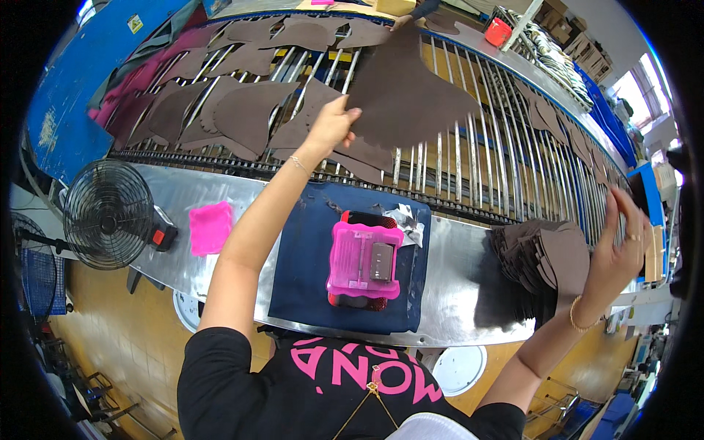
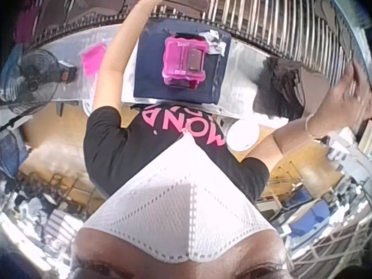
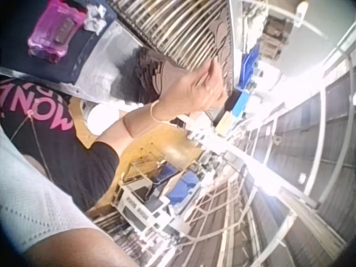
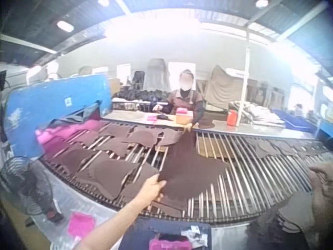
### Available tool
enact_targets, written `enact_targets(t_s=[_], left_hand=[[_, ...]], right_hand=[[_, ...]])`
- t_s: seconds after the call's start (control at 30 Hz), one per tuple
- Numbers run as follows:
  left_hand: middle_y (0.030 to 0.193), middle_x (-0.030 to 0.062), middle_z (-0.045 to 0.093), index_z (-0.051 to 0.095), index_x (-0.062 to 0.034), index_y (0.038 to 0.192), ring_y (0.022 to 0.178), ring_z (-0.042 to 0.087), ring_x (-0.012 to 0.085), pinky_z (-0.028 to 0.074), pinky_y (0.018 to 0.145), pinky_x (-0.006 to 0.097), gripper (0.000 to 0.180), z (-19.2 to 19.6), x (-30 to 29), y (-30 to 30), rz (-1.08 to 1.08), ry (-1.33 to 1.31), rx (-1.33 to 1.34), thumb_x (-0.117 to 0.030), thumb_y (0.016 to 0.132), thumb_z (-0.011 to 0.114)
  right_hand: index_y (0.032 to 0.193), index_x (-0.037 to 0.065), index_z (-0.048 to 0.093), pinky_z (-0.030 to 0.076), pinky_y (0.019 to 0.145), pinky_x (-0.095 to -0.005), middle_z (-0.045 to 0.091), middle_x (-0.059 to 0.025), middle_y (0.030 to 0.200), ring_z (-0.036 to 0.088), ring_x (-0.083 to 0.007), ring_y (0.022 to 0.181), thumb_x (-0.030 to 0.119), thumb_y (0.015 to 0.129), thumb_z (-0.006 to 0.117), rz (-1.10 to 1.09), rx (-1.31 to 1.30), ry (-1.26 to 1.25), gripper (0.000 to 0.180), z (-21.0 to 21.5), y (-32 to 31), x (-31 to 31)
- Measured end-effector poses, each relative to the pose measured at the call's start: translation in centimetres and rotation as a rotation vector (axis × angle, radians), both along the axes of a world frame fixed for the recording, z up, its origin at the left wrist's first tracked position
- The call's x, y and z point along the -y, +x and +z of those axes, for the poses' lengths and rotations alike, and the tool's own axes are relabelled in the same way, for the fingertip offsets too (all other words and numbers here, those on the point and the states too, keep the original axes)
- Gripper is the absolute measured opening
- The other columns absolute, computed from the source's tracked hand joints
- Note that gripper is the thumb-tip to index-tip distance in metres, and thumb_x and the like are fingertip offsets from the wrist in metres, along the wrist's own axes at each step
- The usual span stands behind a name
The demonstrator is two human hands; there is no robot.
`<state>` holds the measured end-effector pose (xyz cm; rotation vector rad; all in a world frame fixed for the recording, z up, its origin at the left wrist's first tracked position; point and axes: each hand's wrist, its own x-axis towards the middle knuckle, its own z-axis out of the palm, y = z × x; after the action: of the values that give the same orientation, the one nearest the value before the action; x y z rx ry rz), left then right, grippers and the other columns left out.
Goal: The person repeatedly picks up brown fabric pieces from a conveyor belt, briefly inspects them, and places them into a stack on the right side of the workstation. The person handles the pieces one at a time throughout the clip.
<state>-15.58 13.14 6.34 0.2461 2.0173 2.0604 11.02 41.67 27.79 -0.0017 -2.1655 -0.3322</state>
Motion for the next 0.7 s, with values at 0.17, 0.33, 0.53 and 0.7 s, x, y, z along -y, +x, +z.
enact_targets(t_s=[0.17,0.33,0.53,0.7], left_hand=[[0.083,0.0058,0.056,0.053,-0.0057,0.106,0.048,0.052,0.012,0.04,0.035,0.022,0.014,-7.4,3.4,-6.2,0.276,0.193,0.195,-0.008,0.092,0.052],[0.088,0.0113,0.055,0.044,-0.0018,0.114,0.055,0.056,0.0184,0.043,0.039,0.026,0.026,-13.3,5.2,-10.4,0.281,0.209,0.318,-0.005,0.09,0.055],[0.098,0.015,0.054,0.032,0.0035,0.131,0.068,0.061,0.0265,0.048,0.051,0.03,0.063,-16.4,6.0,-11.1,0.31,0.216,0.328,-0.014,0.084,0.068],[0.063,0.006,0.052,0.048,-0.0028,0.096,0.041,0.047,0.0114,0.036,0.035,0.023,0.048,-12.9,9.8,-10.0,0.212,-0.213,0.291,-0.046,0.084,0.067]], right_hand=[[0.099,0.006,0.068,0.045,0.08,-0.0331,0.068,-0.007,0.093,0.06,-0.0214,0.084,0.019,0.092,0.058,-0.389,0.079,-0.272,0.018,-4.6,6.6,-6.8],[0.099,0.007,0.068,0.046,0.082,-0.0348,0.067,-0.0061,0.101,0.06,-0.0231,0.094,0.025,0.09,0.059,-0.715,0.122,-0.498,0.022,-9.7,14.8,-13.0],[0.107,0.0,0.065,0.044,0.092,-0.0395,0.064,-0.0213,0.105,0.058,-0.034,0.103,0.036,0.086,0.062,-0.948,0.263,-0.55,0.042,-15.9,21.3,-19.3],[0.099,-0.001,0.068,0.046,0.085,-0.0412,0.067,-0.0215,0.093,0.059,-0.0347,0.095,0.047,0.082,0.064,-0.938,0.29,-0.825,0.051,-17.0,18.6,-18.5]])
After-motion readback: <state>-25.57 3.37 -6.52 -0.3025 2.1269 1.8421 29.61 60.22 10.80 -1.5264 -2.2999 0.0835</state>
